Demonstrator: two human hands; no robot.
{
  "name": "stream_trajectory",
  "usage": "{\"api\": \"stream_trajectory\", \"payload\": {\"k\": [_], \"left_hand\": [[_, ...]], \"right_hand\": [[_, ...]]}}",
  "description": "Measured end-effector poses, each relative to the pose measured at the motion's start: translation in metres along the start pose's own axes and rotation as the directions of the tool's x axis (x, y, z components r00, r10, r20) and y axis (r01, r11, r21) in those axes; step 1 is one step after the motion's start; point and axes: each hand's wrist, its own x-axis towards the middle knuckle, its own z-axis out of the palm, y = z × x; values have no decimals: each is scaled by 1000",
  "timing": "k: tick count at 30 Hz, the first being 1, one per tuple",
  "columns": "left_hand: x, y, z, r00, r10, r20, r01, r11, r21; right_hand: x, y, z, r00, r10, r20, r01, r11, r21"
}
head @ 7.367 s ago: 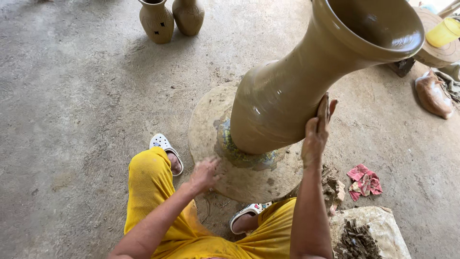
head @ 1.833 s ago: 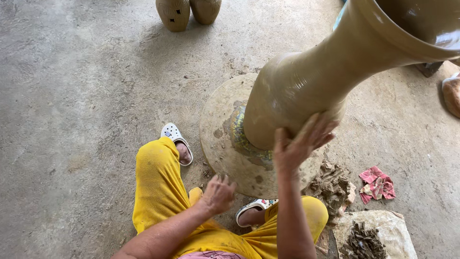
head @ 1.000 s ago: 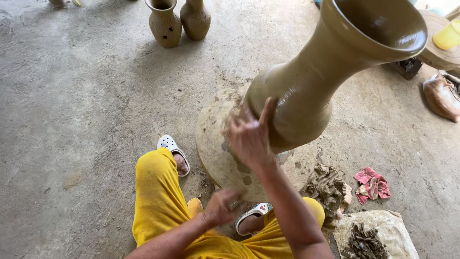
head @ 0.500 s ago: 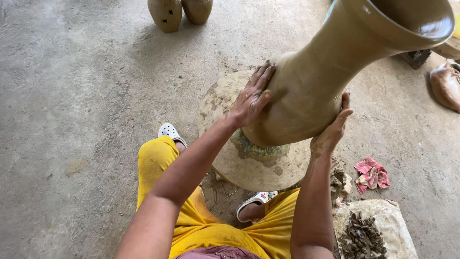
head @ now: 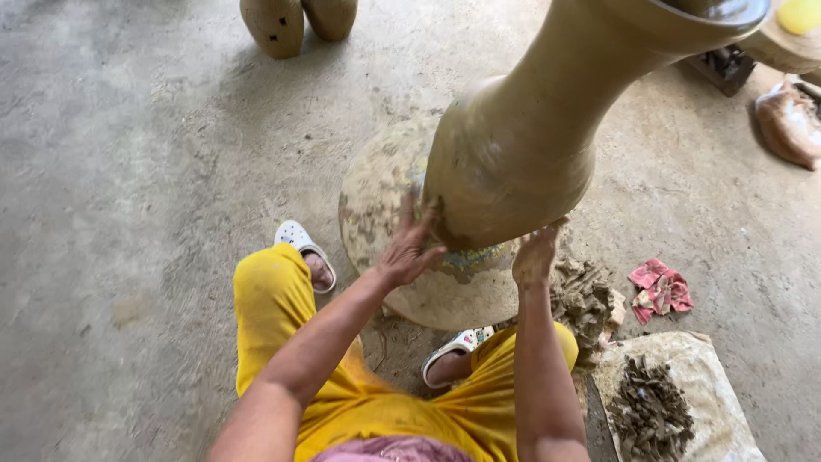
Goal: The person carves decorative floral patterns into a large wet clay vase using a small metal tool while rotating the vase on a wheel by hand.
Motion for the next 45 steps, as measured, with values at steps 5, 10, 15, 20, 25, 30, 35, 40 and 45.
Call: {"api": "stream_trajectory", "payload": {"k": [5, 10, 15, 20, 25, 30, 35, 40, 45], "left_hand": [[59, 14, -41, 935, 139, -327, -166, 984, -57], [100, 53, -54, 934, 238, -266, -259, 965, -46], [80, 31, -21, 900, 284, -331, -248, 957, 149], [67, 0, -4, 870, 404, -282, -330, 903, 275], [53, 14, -30, 868, 365, -336, -314, 929, 197], [108, 40, -45, 778, 282, -561, -355, 935, -23], [129, 52, -35, 945, 14, -326, -196, 824, -531], [108, 44, -13, 895, 159, -416, -337, 852, -399], [51, 31, 21, 921, 74, -382, -182, 950, -255]], "right_hand": [[-23, -18, 31, 882, -391, 264, 459, 841, -286], [-40, 22, 24, 981, -134, 142, 194, 576, -794], [-56, -8, 25, 995, -54, 84, 94, 796, -598], [-51, -53, 61, 855, -515, -67, 451, 800, -396], [-17, 7, 112, 623, -773, -119, 413, 454, -789], [-54, 66, 100, 819, -486, -303, 316, 824, -470], [-61, 46, 98, 867, -386, -315, 270, 895, -355], [-39, 23, 116, 720, -665, -199, 453, 667, -591], [-63, 43, 107, 895, -358, -267, 293, 922, -255]]}}
